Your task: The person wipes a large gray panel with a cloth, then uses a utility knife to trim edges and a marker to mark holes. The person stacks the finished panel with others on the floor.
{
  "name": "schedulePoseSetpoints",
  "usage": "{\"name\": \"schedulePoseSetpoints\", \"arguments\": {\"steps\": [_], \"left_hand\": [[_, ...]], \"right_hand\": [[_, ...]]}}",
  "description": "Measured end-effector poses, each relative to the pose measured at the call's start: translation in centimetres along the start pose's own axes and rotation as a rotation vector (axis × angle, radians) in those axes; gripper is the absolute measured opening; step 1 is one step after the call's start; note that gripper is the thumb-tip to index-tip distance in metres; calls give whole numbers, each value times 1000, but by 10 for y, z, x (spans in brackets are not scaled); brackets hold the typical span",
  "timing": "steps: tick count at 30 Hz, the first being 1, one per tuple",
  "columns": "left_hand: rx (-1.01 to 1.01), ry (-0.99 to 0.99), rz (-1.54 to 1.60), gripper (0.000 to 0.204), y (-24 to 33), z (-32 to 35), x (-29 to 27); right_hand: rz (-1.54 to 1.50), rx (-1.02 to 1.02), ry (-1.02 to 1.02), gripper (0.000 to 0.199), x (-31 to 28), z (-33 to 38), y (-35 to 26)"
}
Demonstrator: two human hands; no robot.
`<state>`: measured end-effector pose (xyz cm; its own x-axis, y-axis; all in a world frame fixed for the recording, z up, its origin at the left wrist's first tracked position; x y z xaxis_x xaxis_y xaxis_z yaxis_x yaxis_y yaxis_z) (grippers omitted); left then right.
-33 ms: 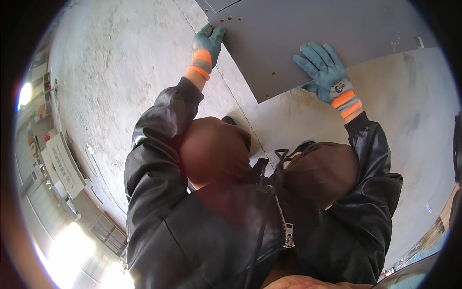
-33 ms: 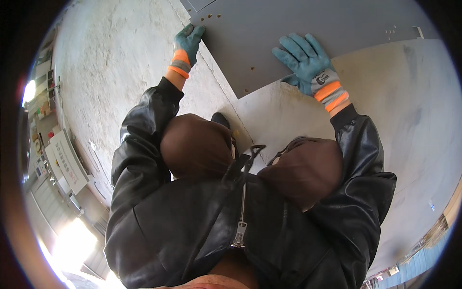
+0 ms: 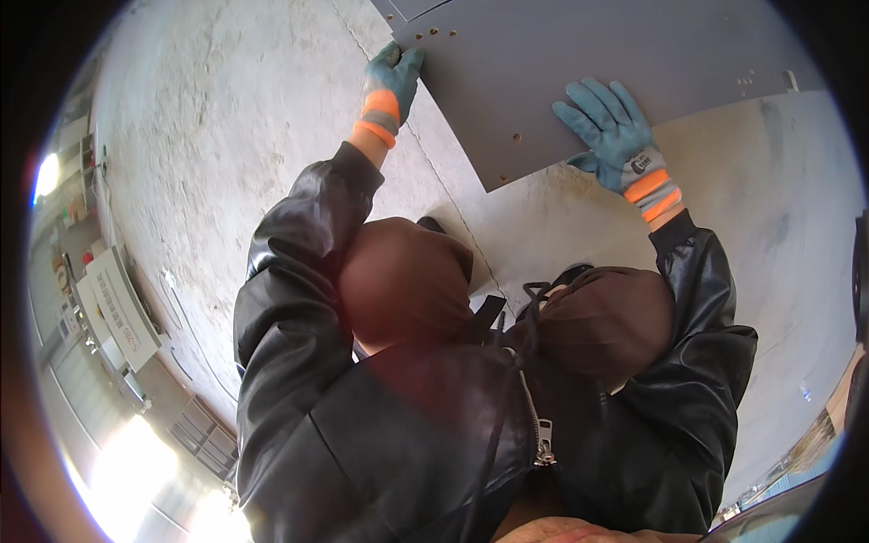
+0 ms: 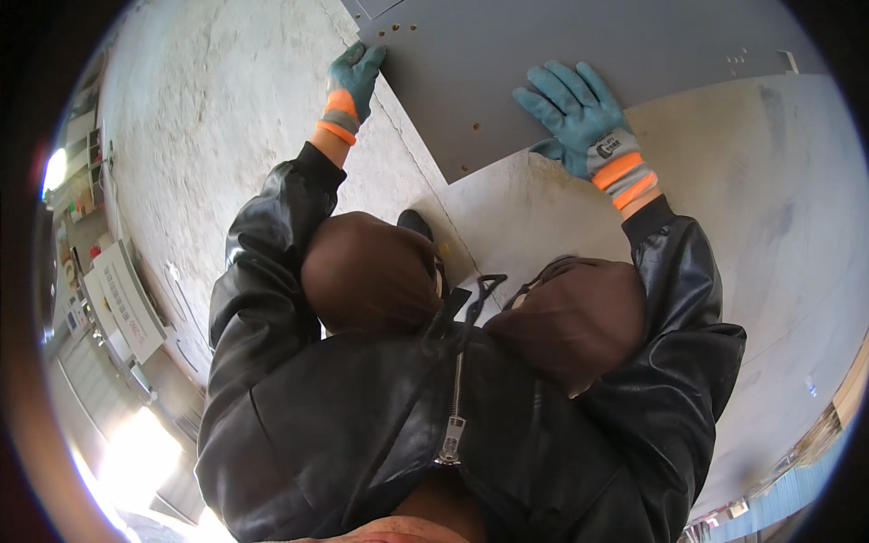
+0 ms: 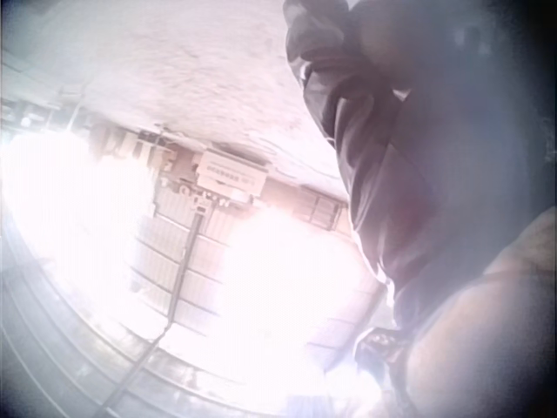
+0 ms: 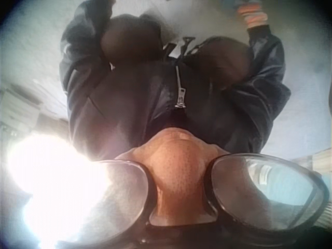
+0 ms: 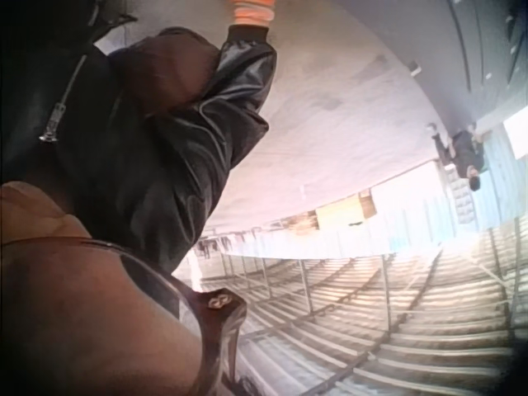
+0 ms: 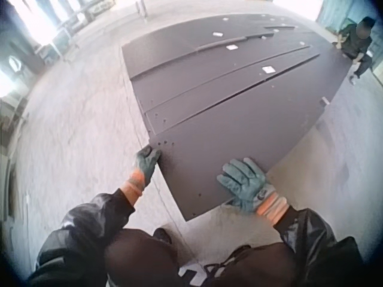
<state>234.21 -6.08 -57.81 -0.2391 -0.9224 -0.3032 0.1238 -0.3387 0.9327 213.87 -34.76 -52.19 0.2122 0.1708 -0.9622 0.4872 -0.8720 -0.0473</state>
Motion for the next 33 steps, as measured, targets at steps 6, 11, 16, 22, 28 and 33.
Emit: {"name": "schedulePoseSetpoints", "arguments": {"steps": [6, 11, 16, 22, 28, 33], "left_hand": [[-12, 24, 0, 45, 6, 4, 0], [10, 69, -16, 44, -5, 2, 1], [29, 107, 17, 39, -21, -8, -3], [-15, 55, 44, 48, -19, -8, 3], [-27, 31, 225, 36, -36, -10, 0], [-103, 181, 287, 53, -25, -21, -4]], "right_hand": [[14, -11, 16, 77, 2, 1, -2], [24, 12, -39, 81, -2, 1, -3], [30, -9, 4, 85, 4, -1, 0], [38, 1, -25, 88, 11, 9, 4], [31, -37, -29, 88, 5, 7, 0], [-41, 16, 32, 82, 2, 7, 4]]}}
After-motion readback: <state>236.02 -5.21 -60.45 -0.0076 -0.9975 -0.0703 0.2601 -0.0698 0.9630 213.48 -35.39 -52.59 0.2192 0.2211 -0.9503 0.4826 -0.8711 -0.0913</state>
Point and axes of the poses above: each hand's wrist, its own z-axis away from the middle knuckle, its own x-axis out of the palm, y = z × x, the point moved 6 cm from there along -z, towards the middle knuckle
